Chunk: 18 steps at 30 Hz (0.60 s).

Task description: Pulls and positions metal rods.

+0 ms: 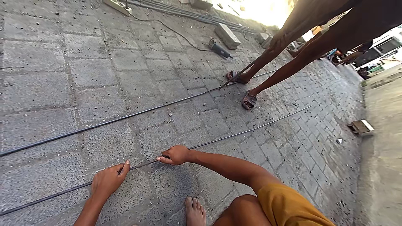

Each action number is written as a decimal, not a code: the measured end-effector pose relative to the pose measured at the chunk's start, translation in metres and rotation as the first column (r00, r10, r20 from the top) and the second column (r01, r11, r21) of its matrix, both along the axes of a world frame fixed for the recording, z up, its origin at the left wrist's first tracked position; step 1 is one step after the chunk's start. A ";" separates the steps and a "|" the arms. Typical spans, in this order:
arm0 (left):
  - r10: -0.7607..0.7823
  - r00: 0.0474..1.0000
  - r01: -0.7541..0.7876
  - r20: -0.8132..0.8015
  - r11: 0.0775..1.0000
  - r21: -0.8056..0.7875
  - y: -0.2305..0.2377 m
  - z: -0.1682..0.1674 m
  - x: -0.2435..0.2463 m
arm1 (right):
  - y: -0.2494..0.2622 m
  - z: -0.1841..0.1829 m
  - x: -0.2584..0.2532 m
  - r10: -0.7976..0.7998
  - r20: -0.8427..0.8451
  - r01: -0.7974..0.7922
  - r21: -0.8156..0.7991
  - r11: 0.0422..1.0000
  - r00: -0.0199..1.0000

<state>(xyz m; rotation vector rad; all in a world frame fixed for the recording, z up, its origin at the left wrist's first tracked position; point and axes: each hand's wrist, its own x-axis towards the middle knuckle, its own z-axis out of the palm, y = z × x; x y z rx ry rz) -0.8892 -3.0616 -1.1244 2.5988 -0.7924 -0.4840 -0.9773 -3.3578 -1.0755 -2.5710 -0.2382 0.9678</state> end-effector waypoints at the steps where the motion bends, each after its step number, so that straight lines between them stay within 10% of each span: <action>1: -0.001 1.000 0.001 0.002 1.000 0.004 0.000 0.000 0.000 | 0.000 -0.001 0.000 0.003 0.001 -0.003 0.002 1.000 1.000; 18: 0.007 1.000 -0.007 0.002 1.000 0.023 0.001 0.001 -0.001 | 0.003 -0.002 -0.001 0.014 0.010 -0.015 0.003 1.000 1.000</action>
